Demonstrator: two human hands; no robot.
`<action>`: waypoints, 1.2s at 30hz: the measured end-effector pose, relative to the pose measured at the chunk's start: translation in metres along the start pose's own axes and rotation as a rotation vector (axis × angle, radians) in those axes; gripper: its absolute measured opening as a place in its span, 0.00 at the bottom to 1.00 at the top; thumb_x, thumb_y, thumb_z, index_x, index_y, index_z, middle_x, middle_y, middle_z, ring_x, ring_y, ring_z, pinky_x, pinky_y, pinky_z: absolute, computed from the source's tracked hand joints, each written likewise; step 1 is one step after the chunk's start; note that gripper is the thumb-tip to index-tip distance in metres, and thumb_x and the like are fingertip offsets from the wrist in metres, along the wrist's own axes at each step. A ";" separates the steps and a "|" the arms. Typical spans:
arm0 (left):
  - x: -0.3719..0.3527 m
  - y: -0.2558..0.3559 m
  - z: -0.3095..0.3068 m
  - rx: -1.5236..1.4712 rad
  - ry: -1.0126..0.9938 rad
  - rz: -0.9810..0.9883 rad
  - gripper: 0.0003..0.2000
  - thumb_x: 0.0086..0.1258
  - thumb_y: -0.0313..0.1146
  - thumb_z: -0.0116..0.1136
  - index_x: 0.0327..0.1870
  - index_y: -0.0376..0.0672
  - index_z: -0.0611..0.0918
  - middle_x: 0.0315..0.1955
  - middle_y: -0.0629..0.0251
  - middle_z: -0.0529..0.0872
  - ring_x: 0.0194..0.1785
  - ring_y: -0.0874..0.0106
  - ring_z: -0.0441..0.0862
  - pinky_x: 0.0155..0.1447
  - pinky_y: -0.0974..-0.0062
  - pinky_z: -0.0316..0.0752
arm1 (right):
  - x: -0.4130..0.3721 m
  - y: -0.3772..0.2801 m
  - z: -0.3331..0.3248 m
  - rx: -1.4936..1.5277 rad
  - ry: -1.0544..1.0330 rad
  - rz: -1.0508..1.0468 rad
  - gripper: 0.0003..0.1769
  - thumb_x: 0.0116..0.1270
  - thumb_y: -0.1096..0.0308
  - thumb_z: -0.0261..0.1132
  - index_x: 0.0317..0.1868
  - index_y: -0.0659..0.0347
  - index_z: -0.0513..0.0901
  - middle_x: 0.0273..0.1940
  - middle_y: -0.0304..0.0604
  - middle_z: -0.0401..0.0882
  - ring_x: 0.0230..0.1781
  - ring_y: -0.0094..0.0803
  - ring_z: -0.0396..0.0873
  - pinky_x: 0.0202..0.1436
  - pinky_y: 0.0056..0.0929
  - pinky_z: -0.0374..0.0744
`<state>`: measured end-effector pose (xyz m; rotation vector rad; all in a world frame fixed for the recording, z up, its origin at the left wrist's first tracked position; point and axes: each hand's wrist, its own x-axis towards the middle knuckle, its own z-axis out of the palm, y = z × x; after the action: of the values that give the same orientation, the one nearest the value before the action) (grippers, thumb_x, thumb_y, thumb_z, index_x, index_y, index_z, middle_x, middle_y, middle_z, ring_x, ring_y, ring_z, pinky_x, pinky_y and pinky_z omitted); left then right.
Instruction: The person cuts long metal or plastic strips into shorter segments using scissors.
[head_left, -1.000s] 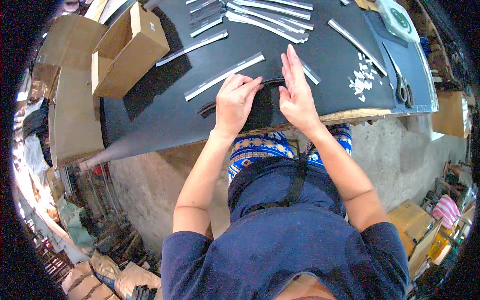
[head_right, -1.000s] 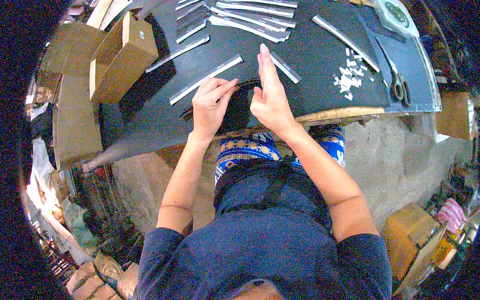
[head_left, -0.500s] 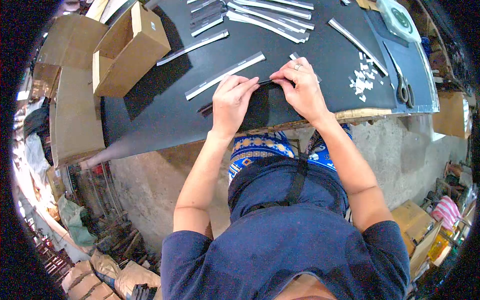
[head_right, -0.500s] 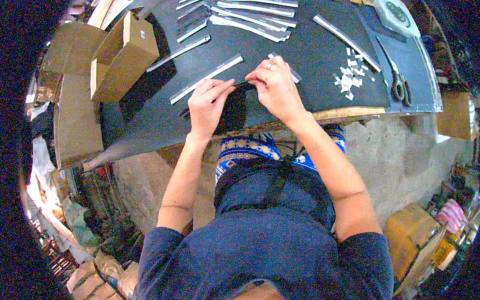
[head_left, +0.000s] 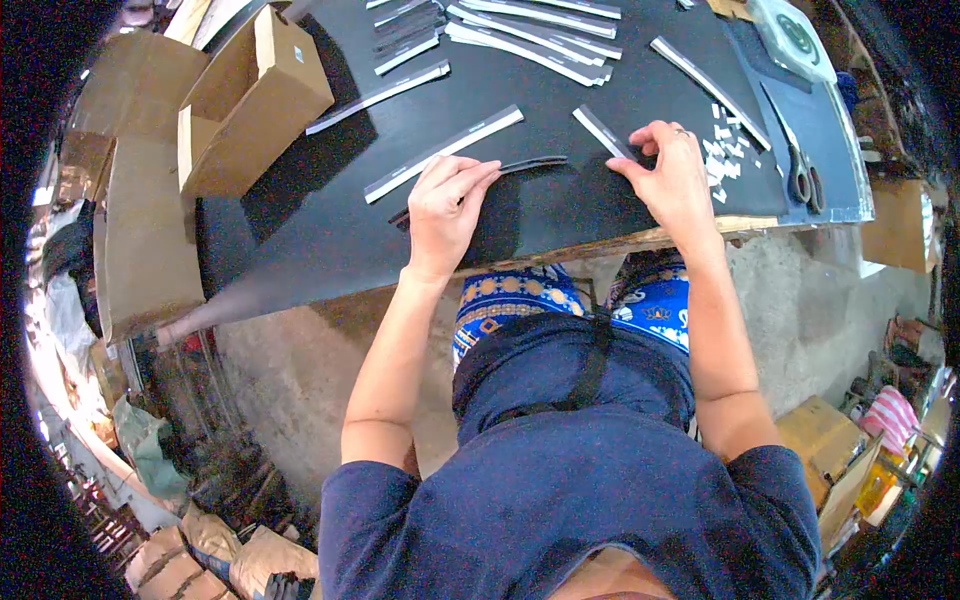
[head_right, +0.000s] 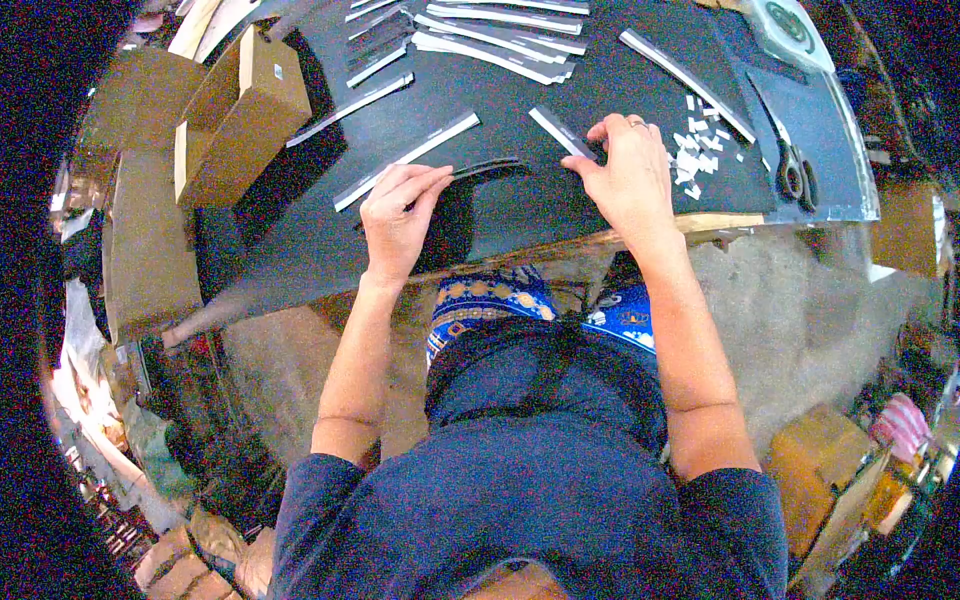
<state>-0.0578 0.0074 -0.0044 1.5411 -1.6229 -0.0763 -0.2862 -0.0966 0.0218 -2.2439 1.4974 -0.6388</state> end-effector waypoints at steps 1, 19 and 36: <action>0.000 0.000 0.000 -0.005 -0.003 0.001 0.07 0.55 0.23 0.67 0.35 0.40 0.87 0.30 0.63 0.86 0.35 0.69 0.82 0.40 0.76 0.75 | -0.001 0.001 -0.002 -0.012 -0.045 0.057 0.18 0.48 0.63 0.76 0.36 0.63 0.82 0.34 0.49 0.78 0.41 0.44 0.76 0.46 0.39 0.74; 0.012 -0.001 0.002 -0.021 -0.075 -0.013 0.06 0.56 0.24 0.66 0.34 0.39 0.87 0.30 0.62 0.86 0.35 0.68 0.82 0.42 0.75 0.75 | 0.006 0.007 -0.010 0.369 0.201 -0.071 0.06 0.54 0.75 0.70 0.34 0.62 0.84 0.29 0.44 0.84 0.30 0.28 0.80 0.36 0.26 0.76; 0.025 0.001 0.016 -0.148 -0.155 -0.034 0.08 0.56 0.24 0.65 0.37 0.42 0.88 0.30 0.62 0.86 0.35 0.69 0.82 0.41 0.74 0.75 | 0.012 -0.009 0.022 0.253 0.028 -0.543 0.05 0.48 0.72 0.71 0.25 0.58 0.82 0.35 0.39 0.77 0.43 0.39 0.74 0.50 0.35 0.71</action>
<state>-0.0647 -0.0213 -0.0002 1.4787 -1.6712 -0.3350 -0.2630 -0.1037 0.0106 -2.4405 0.7495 -0.9546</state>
